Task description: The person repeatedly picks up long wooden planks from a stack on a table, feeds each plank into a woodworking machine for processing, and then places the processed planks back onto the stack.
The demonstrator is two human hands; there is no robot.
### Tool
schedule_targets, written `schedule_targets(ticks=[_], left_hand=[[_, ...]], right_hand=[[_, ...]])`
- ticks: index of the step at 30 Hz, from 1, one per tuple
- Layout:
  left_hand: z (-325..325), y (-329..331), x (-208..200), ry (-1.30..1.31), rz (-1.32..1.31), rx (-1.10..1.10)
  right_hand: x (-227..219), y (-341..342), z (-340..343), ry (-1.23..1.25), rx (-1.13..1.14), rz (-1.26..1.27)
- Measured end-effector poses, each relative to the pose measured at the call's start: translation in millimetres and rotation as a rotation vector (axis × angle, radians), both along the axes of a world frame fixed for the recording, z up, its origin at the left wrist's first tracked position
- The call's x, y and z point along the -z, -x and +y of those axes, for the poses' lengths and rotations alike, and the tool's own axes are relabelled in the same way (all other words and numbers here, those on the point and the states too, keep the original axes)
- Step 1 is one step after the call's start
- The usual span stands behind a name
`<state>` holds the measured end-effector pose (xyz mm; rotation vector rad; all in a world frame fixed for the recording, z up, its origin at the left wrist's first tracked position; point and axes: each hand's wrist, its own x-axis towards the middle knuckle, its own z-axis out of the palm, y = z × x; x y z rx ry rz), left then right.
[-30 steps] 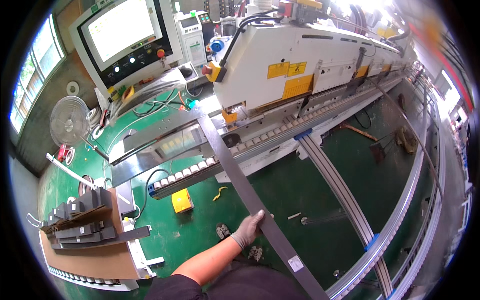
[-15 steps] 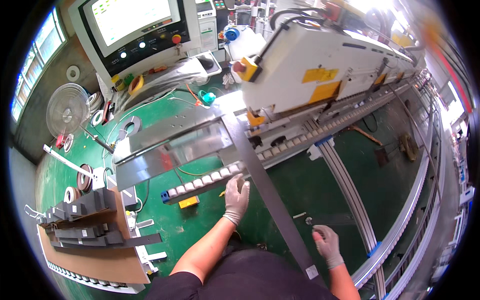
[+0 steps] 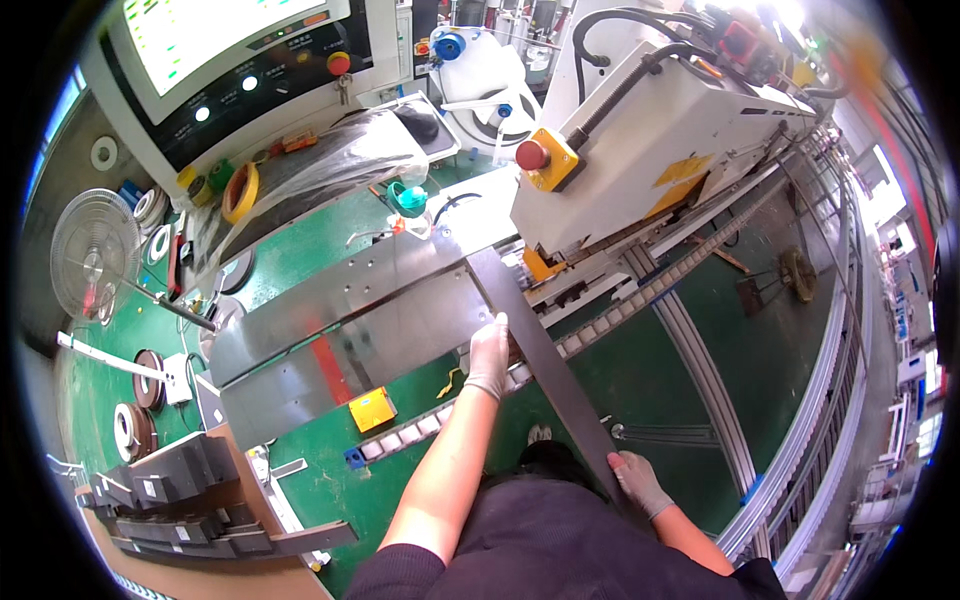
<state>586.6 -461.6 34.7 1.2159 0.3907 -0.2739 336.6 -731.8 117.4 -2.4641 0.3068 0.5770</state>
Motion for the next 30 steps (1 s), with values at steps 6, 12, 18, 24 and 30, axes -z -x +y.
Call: schedule_targets(ticks=[6, 12, 18, 24, 30], left_hand=[[-12.8, 7.9, -15.7, 0.075, 0.090, 0.005], [-24.1, 3.0, -21.2, 0.060, 0.059, 0.070], [-67.3, -10.5, -8.1, 0.075, 0.110, -0.045], [-115.5, -33.1, 3.2, -0.059, 0.059, -0.009], [-168.5, -72.6, -43.9, 0.319, 0.249, -0.063]], right_hand=[[5.3, 0.6, -9.3, 0.014, 0.037, 0.008], [6.7, -8.1, -32.9, -0.031, -0.036, -0.027], [-7.8, -36.6, -64.0, -0.065, -0.016, 0.027], [-2.5, -54.7, -113.4, -0.111, 0.068, 0.003], [-24.9, -96.1, -151.9, -0.170, 0.150, 0.114]])
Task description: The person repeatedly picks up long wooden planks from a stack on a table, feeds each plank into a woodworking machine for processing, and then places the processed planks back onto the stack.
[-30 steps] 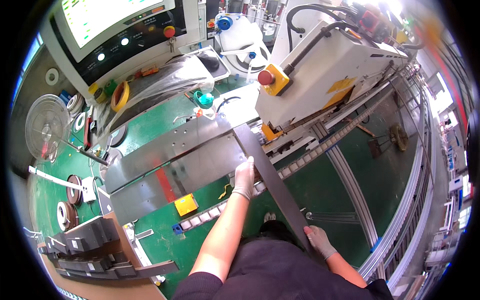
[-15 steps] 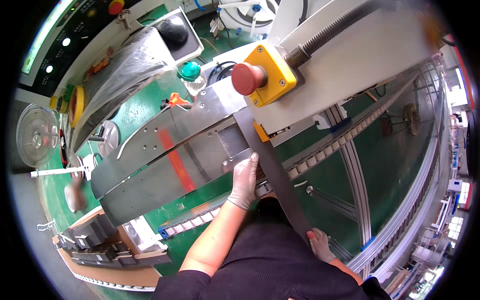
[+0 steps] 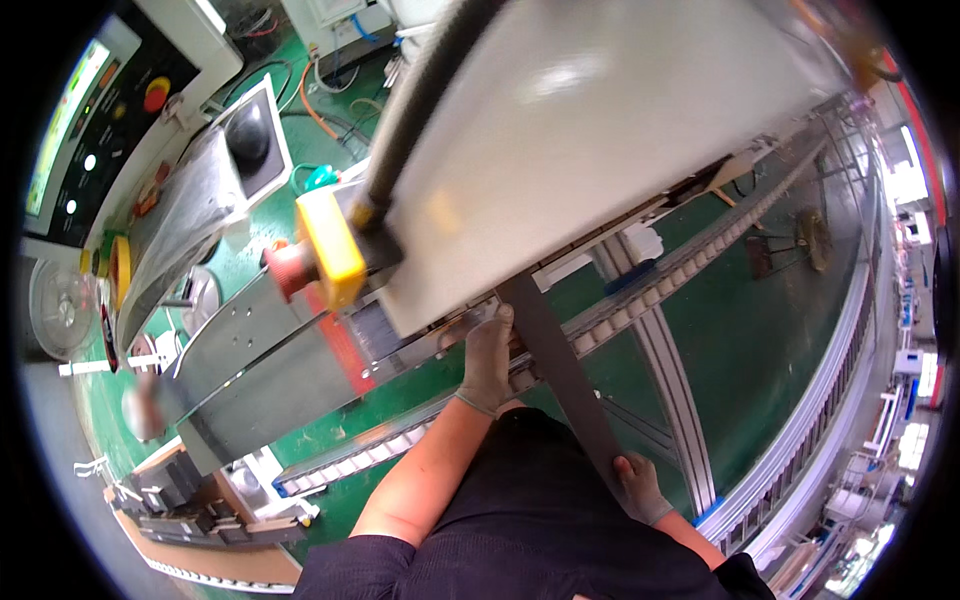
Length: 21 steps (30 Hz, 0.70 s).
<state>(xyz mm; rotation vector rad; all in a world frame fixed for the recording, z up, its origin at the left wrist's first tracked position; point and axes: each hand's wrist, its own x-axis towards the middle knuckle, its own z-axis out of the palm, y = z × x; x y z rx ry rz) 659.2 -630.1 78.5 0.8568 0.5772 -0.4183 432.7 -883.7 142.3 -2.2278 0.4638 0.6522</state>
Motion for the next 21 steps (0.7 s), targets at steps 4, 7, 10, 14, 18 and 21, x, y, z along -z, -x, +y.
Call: schedule_targets(ticks=[4, 7, 10, 14, 18, 21], left_hand=[[-28.8, -19.8, -22.3, 0.010, -0.048, 0.095], [-63.0, -35.3, -4.2, 0.014, -0.042, 0.100], [-103.2, -45.0, -10.2, 0.022, -0.068, 0.135], [-126.5, -73.9, 16.2, -0.122, -0.104, 0.172], [-108.5, -73.2, 61.9, -0.690, -0.647, 0.654], [-80.2, -29.9, 18.9, -0.998, -0.933, 0.810]], right_hand=[[-2.6, -22.4, -33.0, 0.013, 0.045, 0.008], [12.9, -25.7, -68.1, -0.088, 0.196, 0.047], [36.7, -24.8, -109.5, 0.078, 0.094, -0.105], [26.4, -78.4, -125.7, 0.345, -0.006, -0.094], [4.4, -119.9, -69.3, 0.563, 0.151, -0.724], [26.7, -137.6, -15.1, 0.378, -0.031, -0.878]])
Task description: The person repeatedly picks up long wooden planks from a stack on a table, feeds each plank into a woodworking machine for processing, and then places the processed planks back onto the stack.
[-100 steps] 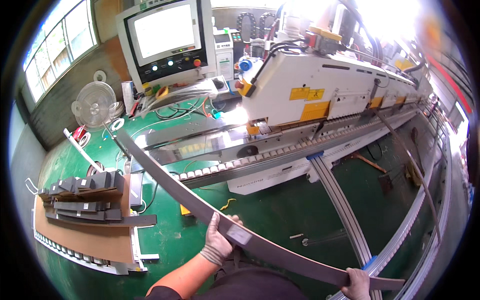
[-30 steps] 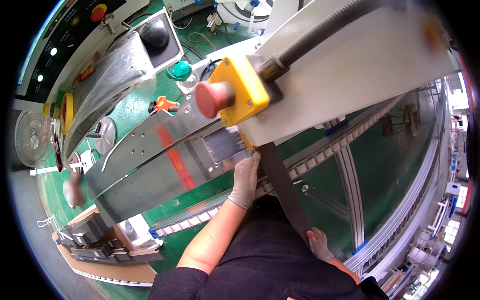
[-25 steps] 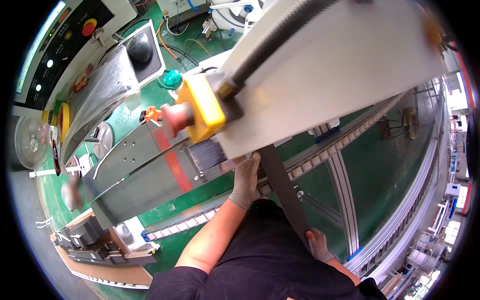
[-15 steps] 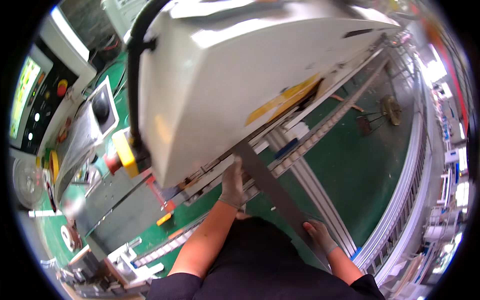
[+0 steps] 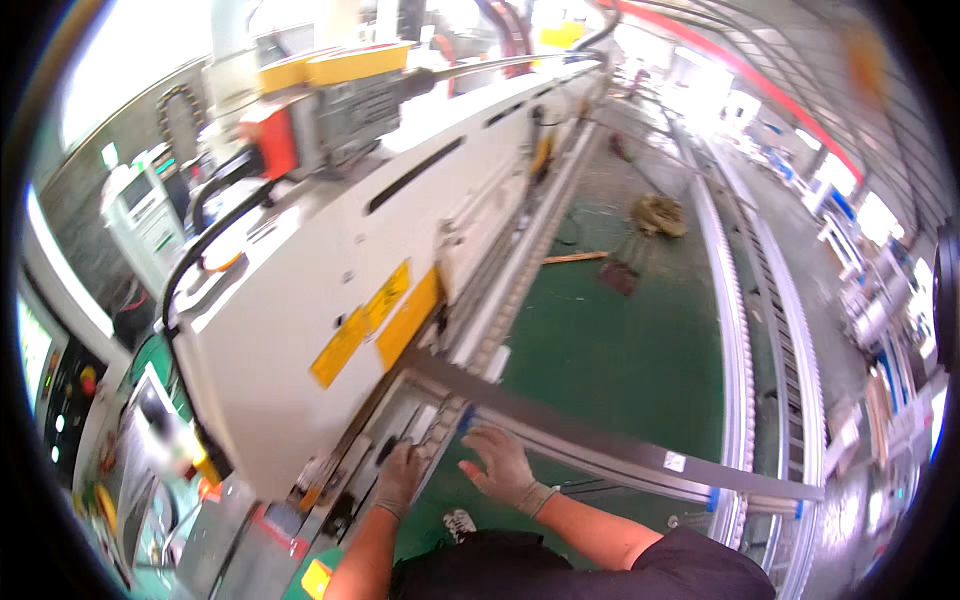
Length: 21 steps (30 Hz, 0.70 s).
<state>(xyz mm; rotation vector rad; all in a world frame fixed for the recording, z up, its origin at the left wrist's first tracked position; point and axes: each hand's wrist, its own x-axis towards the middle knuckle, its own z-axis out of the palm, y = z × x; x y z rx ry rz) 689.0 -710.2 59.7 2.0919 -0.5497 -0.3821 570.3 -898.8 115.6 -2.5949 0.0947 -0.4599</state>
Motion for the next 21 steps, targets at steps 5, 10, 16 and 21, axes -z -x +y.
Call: schedule_targets(ticks=[5, 10, 16, 21], left_hand=[[149.6, 92.7, -20.4, -0.355, -0.109, -0.045], [284.5, 188.2, -49.0, -0.480, -0.159, -0.402], [406.7, 367.5, -4.3, -0.656, -0.418, -1.461], [468.0, 480.9, 52.7, -0.274, -0.048, -2.575]], right_hand=[[32.3, 8.1, 123.7, -0.016, -0.549, 0.044], [36.5, 5.9, 181.5, 0.017, -0.759, 0.038], [16.4, 20.8, 266.4, 0.261, -0.906, 0.130], [35.0, 25.0, 306.0, 0.237, -0.975, 0.119]])
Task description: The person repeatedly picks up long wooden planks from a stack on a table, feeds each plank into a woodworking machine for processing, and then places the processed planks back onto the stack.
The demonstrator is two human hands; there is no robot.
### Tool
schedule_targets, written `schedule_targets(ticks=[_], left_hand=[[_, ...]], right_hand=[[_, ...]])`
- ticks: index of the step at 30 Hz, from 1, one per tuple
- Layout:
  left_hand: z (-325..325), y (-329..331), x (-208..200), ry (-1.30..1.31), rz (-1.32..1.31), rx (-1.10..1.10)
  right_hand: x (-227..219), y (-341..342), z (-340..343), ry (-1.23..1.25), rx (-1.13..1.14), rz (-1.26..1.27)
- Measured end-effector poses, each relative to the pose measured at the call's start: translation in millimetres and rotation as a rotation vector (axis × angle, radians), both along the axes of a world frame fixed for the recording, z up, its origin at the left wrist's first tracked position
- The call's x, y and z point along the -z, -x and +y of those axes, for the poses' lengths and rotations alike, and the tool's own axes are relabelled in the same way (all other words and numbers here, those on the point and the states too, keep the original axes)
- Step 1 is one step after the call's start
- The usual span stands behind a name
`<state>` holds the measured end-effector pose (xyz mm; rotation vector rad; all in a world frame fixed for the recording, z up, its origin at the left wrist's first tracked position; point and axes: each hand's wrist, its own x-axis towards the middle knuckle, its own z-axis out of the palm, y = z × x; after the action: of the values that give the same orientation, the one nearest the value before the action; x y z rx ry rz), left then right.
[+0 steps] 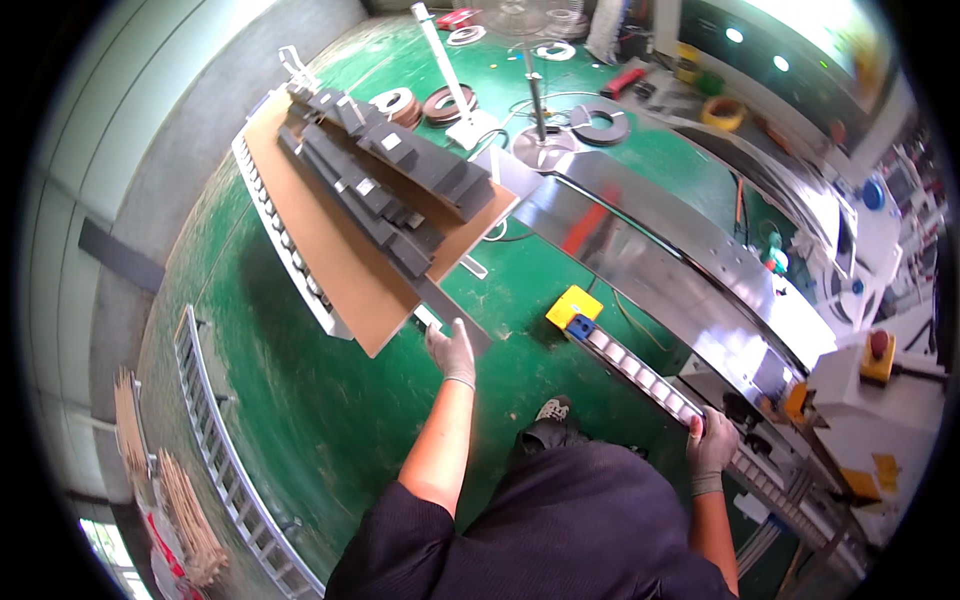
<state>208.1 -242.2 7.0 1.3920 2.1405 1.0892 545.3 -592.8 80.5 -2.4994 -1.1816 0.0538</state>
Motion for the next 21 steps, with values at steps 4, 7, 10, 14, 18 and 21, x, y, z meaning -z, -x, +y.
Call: schedule_targets(ticks=[4, 7, 10, 14, 18, 21], left_hand=[[31.7, 47.8, 46.3, 0.545, -0.652, 0.220], [30.9, 49.6, 53.6, 0.514, -0.826, 0.174], [30.4, 43.6, 33.2, 0.546, -0.808, 0.232], [40.7, 24.8, 23.0, 0.548, -0.906, 0.078], [48.4, 13.8, 51.1, 0.384, -1.116, -0.043], [42.4, 20.4, 45.4, 0.368, -1.035, 0.059]], right_hand=[[8.1, -0.3, 13.8, -0.014, 0.002, -0.059], [-1.0, 10.5, 35.3, -0.011, 0.021, -0.090], [-4.2, 18.2, 48.4, 0.010, 0.055, -0.065], [0.9, 22.3, 57.6, 0.028, 0.096, -0.075], [2.3, 21.7, 59.1, 0.025, 0.099, -0.067], [9.9, 17.3, 54.5, -0.023, 0.068, -0.075]])
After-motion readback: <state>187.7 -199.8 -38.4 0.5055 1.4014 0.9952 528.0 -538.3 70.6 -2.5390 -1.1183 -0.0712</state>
